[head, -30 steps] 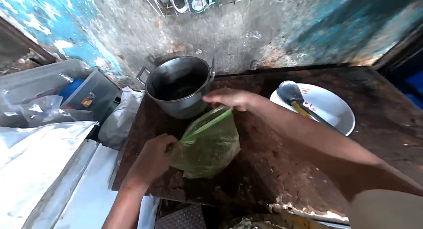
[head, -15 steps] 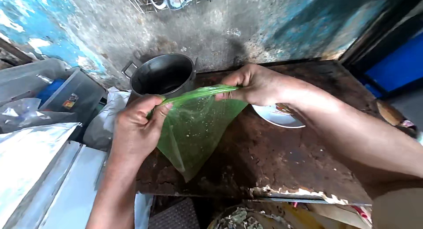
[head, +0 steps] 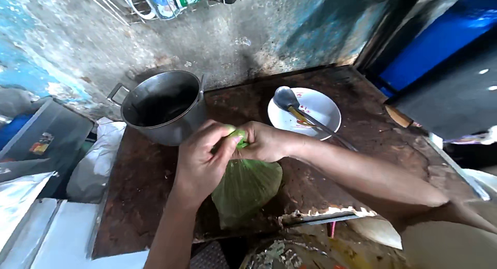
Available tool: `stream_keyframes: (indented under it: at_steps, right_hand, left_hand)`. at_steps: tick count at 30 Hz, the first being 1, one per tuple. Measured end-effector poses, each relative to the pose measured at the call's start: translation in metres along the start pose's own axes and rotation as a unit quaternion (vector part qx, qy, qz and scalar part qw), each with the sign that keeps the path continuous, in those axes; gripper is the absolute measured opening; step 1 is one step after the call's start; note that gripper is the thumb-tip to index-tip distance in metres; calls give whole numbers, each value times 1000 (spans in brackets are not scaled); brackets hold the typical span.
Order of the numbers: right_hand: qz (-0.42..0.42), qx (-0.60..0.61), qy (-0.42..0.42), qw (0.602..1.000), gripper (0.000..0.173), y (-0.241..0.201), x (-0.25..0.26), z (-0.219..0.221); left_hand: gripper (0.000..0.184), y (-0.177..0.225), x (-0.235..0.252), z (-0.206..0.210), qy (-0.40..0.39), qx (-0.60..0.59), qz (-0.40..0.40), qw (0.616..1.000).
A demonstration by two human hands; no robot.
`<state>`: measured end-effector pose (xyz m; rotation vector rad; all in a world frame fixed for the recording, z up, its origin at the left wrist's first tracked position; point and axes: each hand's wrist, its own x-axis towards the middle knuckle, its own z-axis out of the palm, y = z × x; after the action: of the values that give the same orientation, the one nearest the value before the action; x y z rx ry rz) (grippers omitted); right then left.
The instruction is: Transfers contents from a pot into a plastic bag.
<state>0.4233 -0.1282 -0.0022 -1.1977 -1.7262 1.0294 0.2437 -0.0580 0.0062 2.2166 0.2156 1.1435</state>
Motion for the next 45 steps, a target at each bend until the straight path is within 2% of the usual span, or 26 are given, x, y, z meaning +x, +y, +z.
stream_keyframes:
  at_steps: [1, 3, 5, 6, 7, 8, 10, 13, 16, 20, 23, 28, 32, 34, 36, 37, 38, 41, 43, 45]
  right_hand:
    - [-12, -11, 4, 1000, 12, -1, -2, -2]
    - [-12, -29, 19, 999, 12, -3, -8, -6]
    - [-5, -34, 30, 999, 15, -4, -12, -8]
    - [-1, -37, 30, 999, 16, -4, -14, -7]
    - [2, -40, 28, 999, 17, -5, -13, -6]
    - [3, -44, 24, 999, 17, -6, -11, -3]
    - [7, -60, 9, 998, 19, -10, -3, 2]
    - [25, -99, -25, 994, 22, -17, 9, 11]
    - [38, -114, -41, 992, 22, -18, 17, 20]
    - [32, -106, -35, 993, 25, -14, 24, 36]
    - [33, -112, -30, 993, 26, -10, 25, 47]
    - [62, -186, -28, 980, 29, -14, 20, 41]
    - [52, -185, 38, 981, 25, -13, 14, 33]
    - [60, -164, 79, 981, 24, -14, 14, 27]
    - [73, -147, 106, 981, 23, -18, 15, 19]
    - [75, -143, 114, 980, 23, -21, 16, 16]
    - [74, -141, 120, 980, 22, -23, 16, 15]
    - [50, -131, 131, 981, 20, -27, 17, 21]
    - [47, -156, 137, 977, 25, -34, 13, 17]
    - [56, -259, 154, 952, 41, -47, 1, 11]
  left_hand:
    - [14, -7, -7, -4, 15, -67, 0, 998]
    - [47, -31, -37, -14, 35, -158, -37, 986]
    - [100, -58, -83, -12, 31, -118, -118, 985]
    - [126, -66, -106, -5, -1, -111, -179, 978]
    - [140, -68, -123, 5, -41, -114, -248, 961]
    - [138, -66, -133, 17, -69, -118, -311, 941]
    - [112, -59, -135, 41, -109, -116, -367, 916]
    - [91, -58, -125, 68, -119, -100, -368, 917]
    - [84, -63, -121, 85, -88, -70, -374, 921]
    - [72, -66, -117, 97, -118, 21, -424, 898]
    - [53, -64, -122, 106, -62, 12, -388, 920]
    - [53, -73, -132, 116, -49, 41, -310, 948]
    - [39, -76, -136, 122, 10, -55, -286, 957]
    - [52, -72, -140, 118, 6, -56, -302, 952]
    - [85, -70, -140, 109, -38, -73, -301, 950]
    - [89, -73, -138, 108, -43, -96, -280, 954]
    - [80, -76, -131, 110, -42, -127, -257, 957]
    - [27, -71, -102, 114, -35, -146, -237, 960]
    - [13, -73, -92, 111, -28, -138, -234, 962]
    - [19, -79, -91, 102, -25, -123, -266, 956]
